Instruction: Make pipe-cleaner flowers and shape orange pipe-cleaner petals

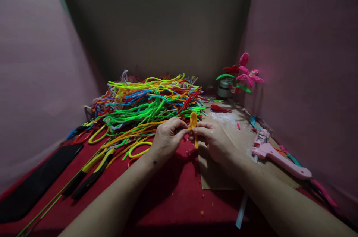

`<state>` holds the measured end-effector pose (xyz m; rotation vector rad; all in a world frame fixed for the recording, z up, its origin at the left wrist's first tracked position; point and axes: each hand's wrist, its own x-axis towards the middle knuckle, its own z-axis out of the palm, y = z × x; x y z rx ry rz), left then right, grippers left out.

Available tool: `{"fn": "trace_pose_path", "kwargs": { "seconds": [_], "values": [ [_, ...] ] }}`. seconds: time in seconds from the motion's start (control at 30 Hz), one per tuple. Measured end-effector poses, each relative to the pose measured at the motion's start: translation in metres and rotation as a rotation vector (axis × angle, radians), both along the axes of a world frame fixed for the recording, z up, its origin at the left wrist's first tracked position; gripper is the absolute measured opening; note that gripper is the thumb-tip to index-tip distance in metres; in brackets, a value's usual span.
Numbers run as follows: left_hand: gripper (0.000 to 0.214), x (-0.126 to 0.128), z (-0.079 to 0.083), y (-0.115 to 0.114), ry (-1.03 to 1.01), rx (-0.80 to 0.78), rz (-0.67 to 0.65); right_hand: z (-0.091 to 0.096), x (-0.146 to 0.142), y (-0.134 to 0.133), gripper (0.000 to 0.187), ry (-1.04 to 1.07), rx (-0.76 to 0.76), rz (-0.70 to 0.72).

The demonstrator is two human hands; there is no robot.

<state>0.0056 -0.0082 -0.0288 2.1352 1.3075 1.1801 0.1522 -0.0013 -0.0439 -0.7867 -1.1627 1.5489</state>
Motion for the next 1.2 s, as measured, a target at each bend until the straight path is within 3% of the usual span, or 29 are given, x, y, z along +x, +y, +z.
{"fn": "trace_pose_path", "kwargs": {
  "seconds": [0.2, 0.33, 0.43, 0.53, 0.73, 0.87, 1.2],
  "values": [
    [0.01, 0.001, 0.003, 0.0, -0.054, -0.031, -0.003, -0.001, 0.001, 0.001, 0.015, -0.113, 0.041, -0.064],
    [0.015, 0.0, 0.01, 0.0, -0.24, -0.256, -0.019, 0.004, -0.001, -0.004, 0.017, -0.188, 0.029, -0.025],
    [0.02, -0.003, 0.013, 0.0, -0.379, -0.466, -0.145, 0.009, -0.002, -0.008, 0.017, -0.21, -0.025, 0.022],
    [0.019, -0.004, 0.014, -0.001, -0.411, -0.532, -0.222, 0.012, -0.001, -0.012, 0.017, -0.24, -0.052, 0.044],
    [0.011, 0.005, 0.006, -0.005, -0.46, -0.451, -0.07, 0.011, -0.002, -0.014, 0.013, -0.245, -0.049, 0.06],
    [0.012, 0.009, 0.0, -0.005, -0.398, -0.254, 0.06, 0.009, -0.004, -0.013, 0.013, -0.236, -0.037, 0.03],
    [0.013, 0.007, -0.002, -0.002, -0.127, 0.088, 0.119, 0.007, -0.005, -0.012, 0.014, -0.251, -0.098, 0.022]
  ]
}}
